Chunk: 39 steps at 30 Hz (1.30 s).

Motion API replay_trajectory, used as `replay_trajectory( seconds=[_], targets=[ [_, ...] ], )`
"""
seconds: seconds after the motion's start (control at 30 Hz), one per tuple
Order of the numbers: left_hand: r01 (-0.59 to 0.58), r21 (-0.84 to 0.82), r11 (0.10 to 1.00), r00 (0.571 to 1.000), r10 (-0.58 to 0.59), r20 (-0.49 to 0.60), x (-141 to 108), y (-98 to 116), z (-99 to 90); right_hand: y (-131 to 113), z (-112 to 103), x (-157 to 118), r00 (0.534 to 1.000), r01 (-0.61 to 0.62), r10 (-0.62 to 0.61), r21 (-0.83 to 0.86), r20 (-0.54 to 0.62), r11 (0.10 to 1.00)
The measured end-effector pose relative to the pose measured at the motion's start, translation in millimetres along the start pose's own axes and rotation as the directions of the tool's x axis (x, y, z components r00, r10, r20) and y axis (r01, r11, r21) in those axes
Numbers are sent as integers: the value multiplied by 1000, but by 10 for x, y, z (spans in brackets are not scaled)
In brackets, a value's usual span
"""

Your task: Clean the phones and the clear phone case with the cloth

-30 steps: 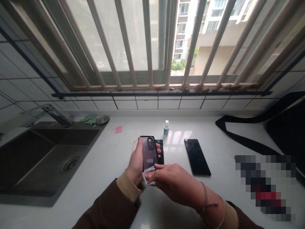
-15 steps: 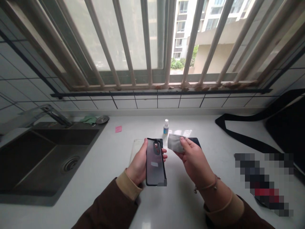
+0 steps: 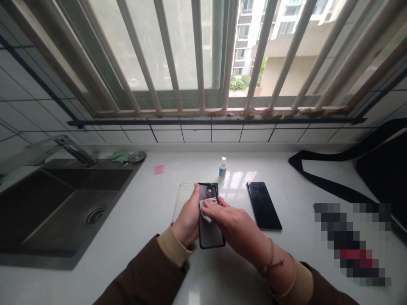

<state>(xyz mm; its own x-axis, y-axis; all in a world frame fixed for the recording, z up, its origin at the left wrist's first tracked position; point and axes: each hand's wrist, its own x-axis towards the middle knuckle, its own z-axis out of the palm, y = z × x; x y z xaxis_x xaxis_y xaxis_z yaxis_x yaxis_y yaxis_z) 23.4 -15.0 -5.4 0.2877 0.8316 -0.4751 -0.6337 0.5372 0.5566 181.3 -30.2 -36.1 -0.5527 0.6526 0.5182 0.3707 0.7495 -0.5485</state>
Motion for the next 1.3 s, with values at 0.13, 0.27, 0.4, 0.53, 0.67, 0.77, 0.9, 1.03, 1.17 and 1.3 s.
replay_trajectory(
  seconds=[0.13, 0.27, 0.4, 0.53, 0.67, 0.77, 0.9, 1.03, 1.17, 1.3],
  targets=[
    [-89, 56, 994, 976, 98, -197, 19, 80, -33, -103, -63, 5, 988, 54, -70, 122, 134, 991],
    [-185, 33, 982, 953, 187, -240, 21, 159, -48, -226, -192, 46, 973, -38, -22, 251, 231, 967],
    [-194, 28, 981, 956, 196, -219, 35, 179, -73, -281, -336, 104, 954, -156, 60, 317, 292, 935],
    [-100, 33, 994, 982, 104, -159, 46, 153, -85, -225, -414, 142, 942, -318, 224, 454, 249, 833],
    [11, 37, 999, 1000, -10, -22, -2, 142, -38, -93, -433, 124, 803, -445, 555, 399, -219, 801],
    [60, 78, 995, 997, -62, 36, -48, 108, 5, -32, -451, 92, 702, -463, 492, 196, -515, 865],
    [85, 87, 993, 993, -92, 75, -78, 16, 44, -11, -408, 73, 853, -217, 120, -137, -508, 966],
    [110, -21, 994, 975, -104, 195, -90, -35, 95, 28, -264, 78, 982, -23, -14, -188, -188, 982],
    [75, -78, 994, 980, -59, 188, -84, -30, 103, 39, -189, 75, 997, 35, -43, -146, -56, 989],
    [11, -47, 999, 995, -6, 103, -60, -33, 61, -5, -219, 67, 997, 73, -73, -112, 6, 991]
  ],
)
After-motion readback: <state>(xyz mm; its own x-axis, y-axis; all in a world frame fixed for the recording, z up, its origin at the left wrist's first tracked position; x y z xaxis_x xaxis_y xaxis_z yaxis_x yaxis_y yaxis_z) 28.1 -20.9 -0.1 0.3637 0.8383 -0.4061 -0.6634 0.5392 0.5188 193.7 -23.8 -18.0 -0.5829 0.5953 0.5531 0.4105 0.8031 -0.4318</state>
